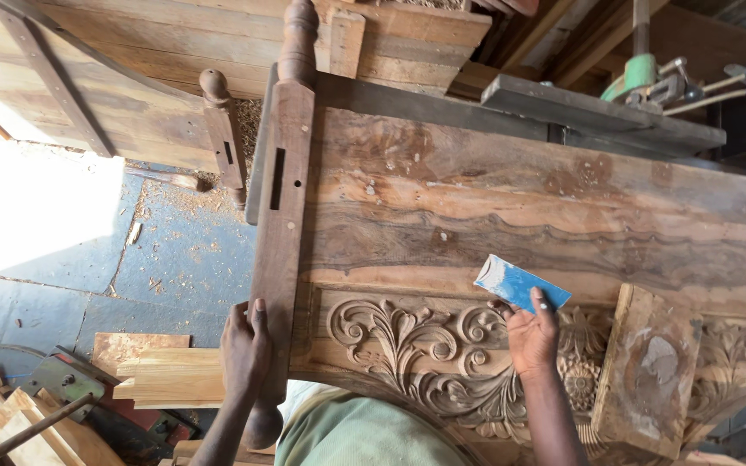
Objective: The person sands the surface of a carved wooden headboard using a piece of sandpaper, focusing on the flat panels and around the decorative carvings.
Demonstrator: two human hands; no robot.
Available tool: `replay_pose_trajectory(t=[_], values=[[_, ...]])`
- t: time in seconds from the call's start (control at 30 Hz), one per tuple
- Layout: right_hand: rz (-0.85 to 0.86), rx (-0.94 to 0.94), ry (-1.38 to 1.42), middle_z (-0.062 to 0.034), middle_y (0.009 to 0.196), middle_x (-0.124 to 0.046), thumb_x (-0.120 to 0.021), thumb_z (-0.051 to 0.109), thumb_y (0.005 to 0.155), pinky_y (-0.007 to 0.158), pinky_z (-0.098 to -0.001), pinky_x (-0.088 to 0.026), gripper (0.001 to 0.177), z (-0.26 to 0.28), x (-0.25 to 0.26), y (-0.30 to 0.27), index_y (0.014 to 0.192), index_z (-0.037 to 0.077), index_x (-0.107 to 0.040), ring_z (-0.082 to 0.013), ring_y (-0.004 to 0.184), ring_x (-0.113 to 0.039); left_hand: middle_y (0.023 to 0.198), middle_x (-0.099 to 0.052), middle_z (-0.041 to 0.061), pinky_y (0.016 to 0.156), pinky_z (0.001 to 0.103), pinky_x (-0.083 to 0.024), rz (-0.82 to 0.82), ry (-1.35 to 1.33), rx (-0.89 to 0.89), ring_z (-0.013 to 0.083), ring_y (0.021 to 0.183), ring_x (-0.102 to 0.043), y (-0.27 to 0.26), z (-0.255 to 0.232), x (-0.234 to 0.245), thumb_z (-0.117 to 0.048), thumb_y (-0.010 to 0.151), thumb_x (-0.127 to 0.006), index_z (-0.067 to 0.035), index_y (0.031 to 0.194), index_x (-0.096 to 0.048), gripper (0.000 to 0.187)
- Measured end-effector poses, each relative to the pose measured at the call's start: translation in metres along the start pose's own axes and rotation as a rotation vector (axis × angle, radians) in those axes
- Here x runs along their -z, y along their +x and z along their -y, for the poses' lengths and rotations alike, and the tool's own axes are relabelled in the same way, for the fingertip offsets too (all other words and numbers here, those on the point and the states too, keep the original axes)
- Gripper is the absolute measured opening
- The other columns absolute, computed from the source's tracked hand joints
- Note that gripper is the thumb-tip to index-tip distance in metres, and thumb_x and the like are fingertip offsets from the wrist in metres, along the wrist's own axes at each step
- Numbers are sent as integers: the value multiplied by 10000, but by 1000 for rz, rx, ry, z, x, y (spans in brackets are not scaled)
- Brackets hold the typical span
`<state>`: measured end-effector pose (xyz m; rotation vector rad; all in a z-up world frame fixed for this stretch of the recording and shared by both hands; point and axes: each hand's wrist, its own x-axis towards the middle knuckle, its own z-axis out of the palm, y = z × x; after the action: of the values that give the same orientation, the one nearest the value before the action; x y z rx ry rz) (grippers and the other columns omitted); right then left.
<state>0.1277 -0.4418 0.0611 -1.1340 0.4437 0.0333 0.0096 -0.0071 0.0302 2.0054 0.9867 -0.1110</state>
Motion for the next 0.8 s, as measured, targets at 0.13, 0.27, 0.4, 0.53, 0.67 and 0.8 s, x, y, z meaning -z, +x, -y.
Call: replay_pose_trajectory(t=[0.13, 0.27, 0.4, 0.53, 0.67, 0.8], values=[[-22, -93, 109, -51, 1171, -706, -661, 267, 953, 930, -451, -526, 226, -9, -31, 11, 1132, 129, -654, -219, 1095, -643, 1220, -663, 286, 966, 502, -494, -37, 22, -28, 429, 1145, -643, 3, -3, 3, -541, 1034, -423, 17, 1267, -610, 634], [35, -145, 186, -57, 1081, -723, -685, 197, 948, 843, -436, -526, 226, -26, -58, 24, 1154, 108, -663, -219, 965, -649, 1239, -652, 278, 971, 517, -469, -14, -16, -12, 438, 1160, -617, -3, -4, 6, -538, 1035, -416, -3, 1259, -611, 612], [168, -136, 301, -79, 1004, -713, -717, 138, 992, 814, -459, -536, 180, -41, -79, 39, 1140, 68, -643, -237, 888, -666, 1222, -670, 264, 986, 516, -481, -33, -67, 40, 438, 1161, -621, -7, 3, -1, -541, 1028, -425, -49, 1248, -634, 579], [71, -222, 402, -124, 1058, -718, -694, 107, 982, 912, -460, -574, 240, -49, -109, 21, 1204, 34, -640, -257, 979, -697, 1230, -641, 278, 964, 536, -460, -11, -95, 24, 469, 1164, -580, 1, 9, 2, -510, 1038, -424, -62, 1281, -608, 543], [56, -193, 493, -165, 1141, -723, -674, 45, 928, 968, -439, -570, 319, -69, -140, -16, 1243, 25, -626, -311, 1083, -696, 1259, -644, 231, 999, 492, -463, 51, -219, -72, 411, 1195, -588, 24, 14, -1, -457, 1026, -424, -80, 1309, -573, 495], [-112, -231, 575, -156, 1202, -726, -672, 48, 935, 970, -393, -563, 348, -91, -154, -64, 1281, 58, -639, -307, 1139, -686, 1311, -592, 243, 1034, 498, -420, 84, -236, -21, 423, 1231, -546, 8, 37, 8, -427, 1063, -400, -69, 1331, -554, 473]])
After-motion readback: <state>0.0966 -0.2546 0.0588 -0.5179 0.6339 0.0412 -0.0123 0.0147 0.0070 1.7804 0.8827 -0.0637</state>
